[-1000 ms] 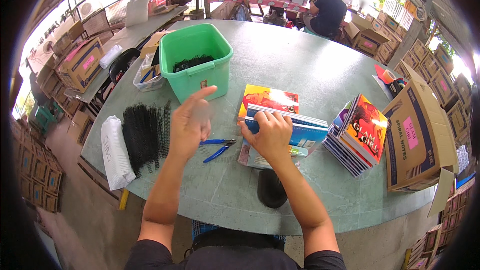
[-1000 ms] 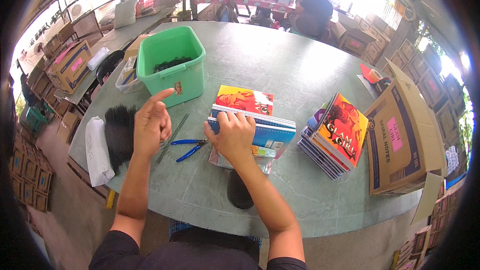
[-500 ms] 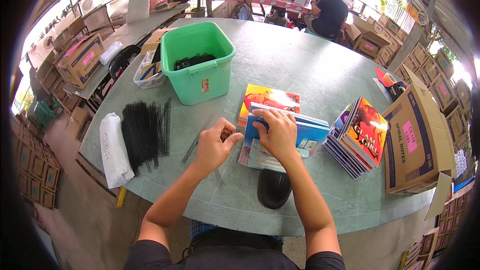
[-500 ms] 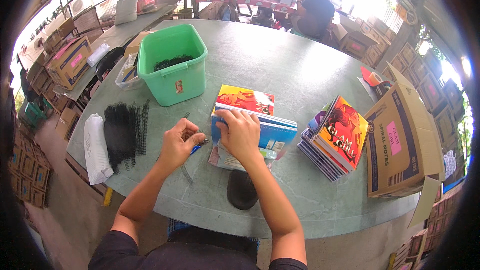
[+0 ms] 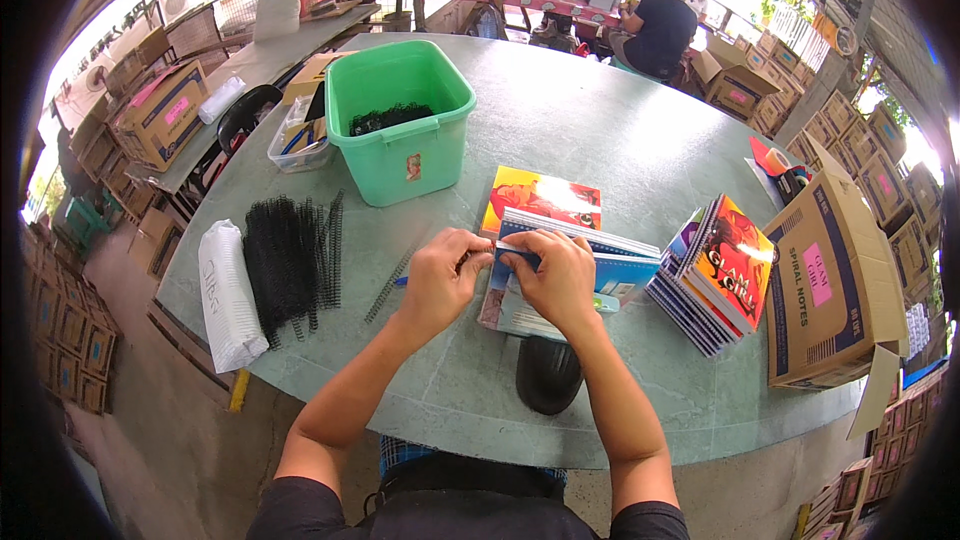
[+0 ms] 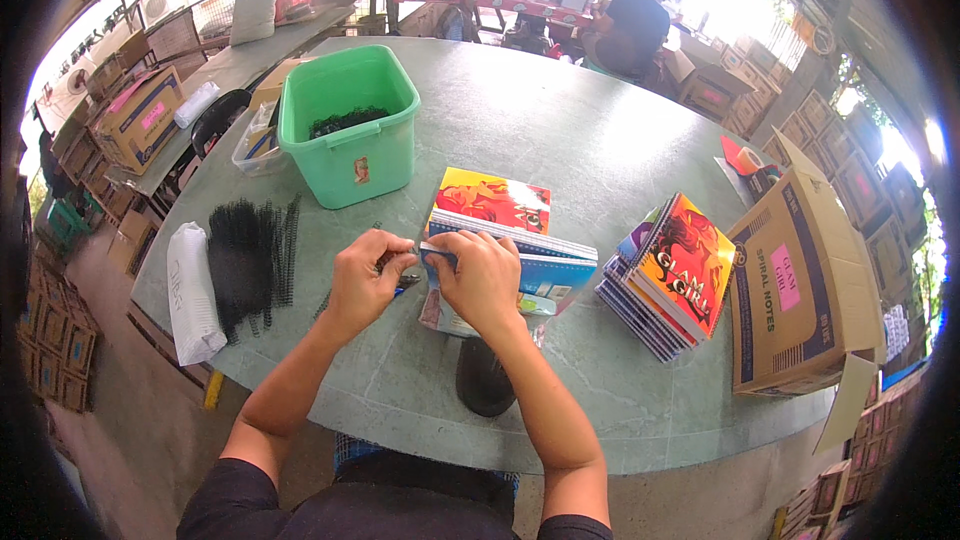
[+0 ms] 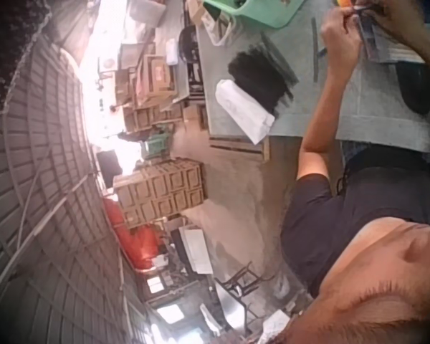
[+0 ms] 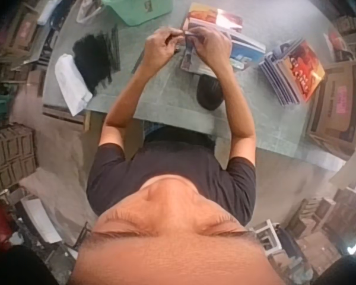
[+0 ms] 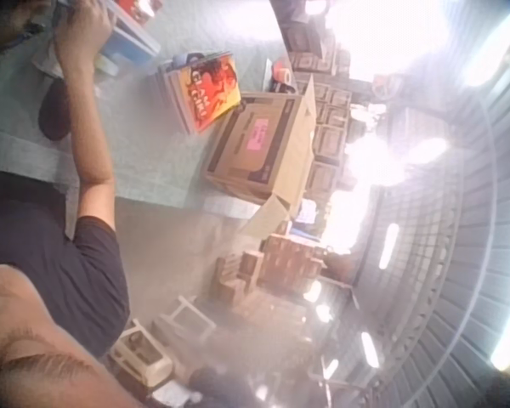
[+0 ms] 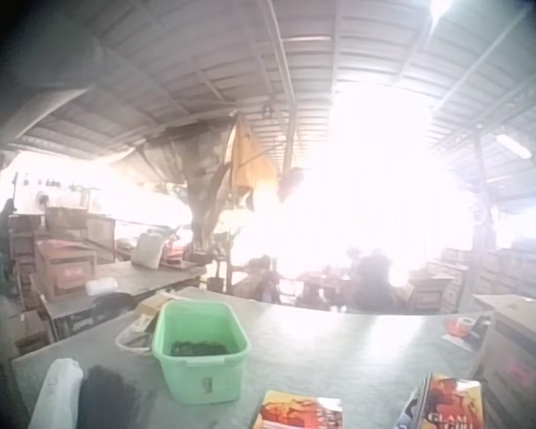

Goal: The person threads a black plastic spiral spine through the holes of several notebooks, using pliers to cut the excess spine and crimp the ends.

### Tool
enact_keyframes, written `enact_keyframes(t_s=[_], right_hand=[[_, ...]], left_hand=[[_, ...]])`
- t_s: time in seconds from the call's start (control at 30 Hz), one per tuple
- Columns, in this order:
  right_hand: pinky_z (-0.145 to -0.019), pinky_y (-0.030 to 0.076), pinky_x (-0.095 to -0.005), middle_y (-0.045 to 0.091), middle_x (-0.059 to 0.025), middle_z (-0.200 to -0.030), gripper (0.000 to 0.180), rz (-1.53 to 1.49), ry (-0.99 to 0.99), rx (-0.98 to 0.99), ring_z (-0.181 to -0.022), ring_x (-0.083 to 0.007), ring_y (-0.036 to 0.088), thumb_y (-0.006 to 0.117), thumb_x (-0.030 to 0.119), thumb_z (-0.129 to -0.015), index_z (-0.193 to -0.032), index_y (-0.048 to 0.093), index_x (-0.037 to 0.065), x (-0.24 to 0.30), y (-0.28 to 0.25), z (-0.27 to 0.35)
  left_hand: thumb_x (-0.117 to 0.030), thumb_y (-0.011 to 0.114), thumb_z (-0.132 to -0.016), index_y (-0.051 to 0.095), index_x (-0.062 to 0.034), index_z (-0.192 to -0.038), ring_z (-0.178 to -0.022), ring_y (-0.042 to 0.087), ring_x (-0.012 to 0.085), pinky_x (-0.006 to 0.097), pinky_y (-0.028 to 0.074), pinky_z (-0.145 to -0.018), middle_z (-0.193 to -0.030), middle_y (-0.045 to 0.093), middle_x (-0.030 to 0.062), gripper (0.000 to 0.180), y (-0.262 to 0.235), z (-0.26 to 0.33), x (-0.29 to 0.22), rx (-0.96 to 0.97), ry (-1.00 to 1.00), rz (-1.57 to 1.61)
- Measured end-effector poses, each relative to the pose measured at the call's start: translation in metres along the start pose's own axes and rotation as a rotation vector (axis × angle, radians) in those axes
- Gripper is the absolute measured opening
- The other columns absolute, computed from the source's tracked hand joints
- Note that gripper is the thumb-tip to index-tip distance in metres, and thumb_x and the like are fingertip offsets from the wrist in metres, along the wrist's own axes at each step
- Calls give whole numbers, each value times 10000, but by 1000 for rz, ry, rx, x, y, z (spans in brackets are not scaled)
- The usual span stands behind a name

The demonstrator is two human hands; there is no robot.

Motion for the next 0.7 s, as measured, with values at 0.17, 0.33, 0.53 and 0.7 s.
enact_keyframes(t_s=[0.17, 0.33, 0.53, 0.7], right_hand=[[-710, 383, -327, 644, -12, -797, 164, 19, -93, 25, -748, -194, 591, 684, 193, -756, -912, 680, 146, 2, -1, 4], [-737, 388, -348, 633, -17, -825, 171, 59, -166, -26, -833, -214, 589, 663, 148, -768, -938, 656, 133, 6, 6, 0], [-766, 396, -347, 639, -24, -853, 199, -20, -119, 57, -875, -224, 590, 669, 121, -758, -956, 657, 128, 4, 2, 1], [-748, 404, -360, 634, -32, -858, 215, -14, -182, 2, -872, -223, 587, 638, 67, -740, -944, 652, 131, 4, 0, 3]], left_hand=[[-93, 668, -807, 614, -20, -940, -695, 587, 234, 320, 465, -611, -825, 586, 116, 160, -14, -4, 19, 323, -118, 9], [-123, 679, -811, 629, -12, -896, -643, 555, 153, 294, 453, -572, -794, 597, 79, 149, -22, -12, 4, 246, -71, -24], [-152, 639, -852, 634, -16, -884, -562, 504, 100, 263, 429, -552, -655, 588, 48, 140, -27, -8, 21, 421, -208, 31], [-216, 587, -900, 640, -23, -867, -543, 502, 85, 235, 413, -530, -623, 585, 34, 203, -29, -15, 32, 727, -862, 492]])
Point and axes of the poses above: each hand's wrist, its own z-axis away from the middle knuckle, its own y-axis out of the palm, x = y × z, the point moved 2 cm from there along -z, towards the middle knuckle
